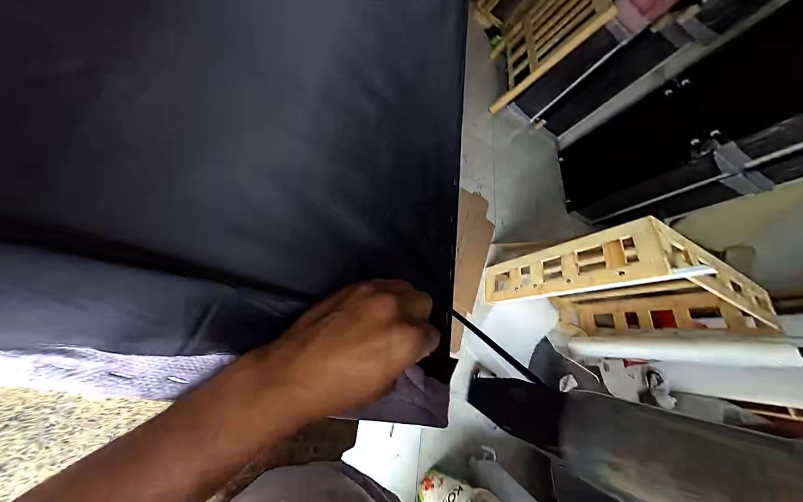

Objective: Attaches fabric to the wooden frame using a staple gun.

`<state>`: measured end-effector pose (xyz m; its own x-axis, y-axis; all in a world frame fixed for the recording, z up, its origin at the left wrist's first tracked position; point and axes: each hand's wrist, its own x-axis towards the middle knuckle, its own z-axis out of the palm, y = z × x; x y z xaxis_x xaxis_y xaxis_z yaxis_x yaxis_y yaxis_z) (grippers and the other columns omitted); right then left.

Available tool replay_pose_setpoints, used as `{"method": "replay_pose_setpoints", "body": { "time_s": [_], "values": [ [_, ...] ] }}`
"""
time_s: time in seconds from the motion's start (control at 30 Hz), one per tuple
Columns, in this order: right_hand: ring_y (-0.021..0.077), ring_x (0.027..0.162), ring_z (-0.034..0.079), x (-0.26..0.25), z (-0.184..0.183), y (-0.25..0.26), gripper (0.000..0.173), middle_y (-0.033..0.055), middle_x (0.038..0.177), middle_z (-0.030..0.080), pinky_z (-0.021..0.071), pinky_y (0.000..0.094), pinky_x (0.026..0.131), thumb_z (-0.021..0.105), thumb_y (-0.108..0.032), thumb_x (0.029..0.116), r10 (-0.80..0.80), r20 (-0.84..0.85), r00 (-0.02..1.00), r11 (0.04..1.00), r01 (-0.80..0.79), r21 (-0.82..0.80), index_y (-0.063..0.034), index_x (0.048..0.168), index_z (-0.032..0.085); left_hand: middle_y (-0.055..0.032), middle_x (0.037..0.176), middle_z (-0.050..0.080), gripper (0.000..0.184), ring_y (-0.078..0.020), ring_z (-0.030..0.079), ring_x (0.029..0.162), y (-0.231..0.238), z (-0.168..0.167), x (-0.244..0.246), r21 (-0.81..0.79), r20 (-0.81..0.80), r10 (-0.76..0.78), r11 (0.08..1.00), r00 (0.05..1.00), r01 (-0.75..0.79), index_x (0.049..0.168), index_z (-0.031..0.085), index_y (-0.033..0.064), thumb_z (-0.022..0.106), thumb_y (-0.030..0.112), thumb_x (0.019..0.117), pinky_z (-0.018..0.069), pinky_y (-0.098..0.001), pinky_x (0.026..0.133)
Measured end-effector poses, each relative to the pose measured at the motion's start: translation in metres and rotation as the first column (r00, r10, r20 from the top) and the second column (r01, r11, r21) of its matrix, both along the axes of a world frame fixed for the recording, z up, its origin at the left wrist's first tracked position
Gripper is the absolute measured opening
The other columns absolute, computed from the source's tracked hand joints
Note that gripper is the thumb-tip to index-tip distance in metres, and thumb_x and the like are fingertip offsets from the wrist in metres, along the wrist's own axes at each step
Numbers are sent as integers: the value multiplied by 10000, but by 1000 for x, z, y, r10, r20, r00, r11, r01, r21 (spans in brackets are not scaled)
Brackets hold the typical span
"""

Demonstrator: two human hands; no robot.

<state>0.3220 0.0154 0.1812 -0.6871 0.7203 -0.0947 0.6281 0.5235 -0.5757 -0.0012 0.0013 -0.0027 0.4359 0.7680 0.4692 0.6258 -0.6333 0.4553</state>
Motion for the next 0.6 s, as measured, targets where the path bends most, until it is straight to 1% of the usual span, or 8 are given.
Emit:
{"method": "replay_pose_setpoints", "body": {
  "time_s": [0.03, 0.07, 0.13, 0.2, 0.27, 0.3, 0.4, 0.6],
  "values": [
    [161, 980, 702, 4, -19, 3, 272, 197, 1037, 722, 539, 272, 933, 689, -67, 898, 3, 55, 998, 996, -8, 94, 107, 1108, 681, 16, 816, 623, 97, -160, 624, 822, 0, 0, 0, -3, -1, -4, 1000, 1000, 4, 884, 757, 157, 664, 132, 899, 546, -333, 731],
    [161, 931, 689, 13, -37, 8, 284, 212, 989, 709, 526, 240, 901, 686, -100, 893, 26, 86, 996, 989, -38, 143, 123, 1067, 674, 16, 809, 617, 121, -159, 619, 812, 0, 0, -1, -1, 0, -6, 1000, 1000, 6, 884, 756, 151, 640, 125, 903, 538, -329, 719],
    [84, 861, 691, 16, -57, 7, 255, 133, 927, 728, 529, 162, 856, 672, -156, 908, -28, 117, 993, 993, 14, 117, 76, 1013, 696, 28, 800, 617, 157, -141, 612, 796, 1, 0, -2, 6, 6, -8, 1000, 1000, 8, 884, 761, 155, 610, 126, 909, 528, -307, 701],
    [140, 838, 703, 5, -50, 0, 255, 148, 915, 737, 557, 249, 820, 689, -163, 919, -31, 181, 983, 999, 38, -39, 65, 1032, 714, 35, 794, 609, 161, -129, 600, 779, 3, 0, -3, 10, 6, -9, 1000, 1000, 9, 886, 762, 156, 605, 128, 907, 515, -293, 681],
    [292, 862, 713, -25, -31, 4, 289, 244, 934, 717, 565, 416, 828, 699, -137, 925, 71, 277, 958, 991, -36, -127, 102, 1086, 681, 33, 798, 603, 155, -131, 591, 777, 3, 0, -4, 4, 0, -12, 1000, 1000, 12, 893, 761, 155, 609, 135, 913, 503, -290, 672],
    [326, 863, 722, -42, -22, 8, 288, 253, 935, 718, 570, 460, 805, 683, -127, 935, 142, 320, 937, 983, -94, -160, 98, 1114, 670, 33, 798, 600, 156, -131, 589, 778, 4, 0, -4, 4, 0, -11, 1000, 1000, 11, 893, 761, 155, 607, 137, 914, 499, -287, 671],
    [357, 796, 726, -77, -7, 11, 253, 262, 868, 713, 567, 454, 724, 660, -64, 927, 252, 397, 883, 965, -199, -169, 123, 1098, 654, 32, 790, 583, 168, -134, 580, 772, 4, 0, -5, 1, 7, -5, 1000, 1000, 5, 892, 756, 153, 592, 135, 922, 490, -285, 663],
    [387, 793, 723, -82, 1, 6, 252, 267, 860, 708, 564, 487, 721, 676, -97, 912, 238, 430, 871, 971, -228, -74, 101, 1067, 659, 27, 786, 590, 132, -142, 590, 782, 6, 1, -3, 19, -9, 2, 1000, 1000, -2, 893, 756, 155, 628, 147, 924, 501, -295, 687]
  ]
}}
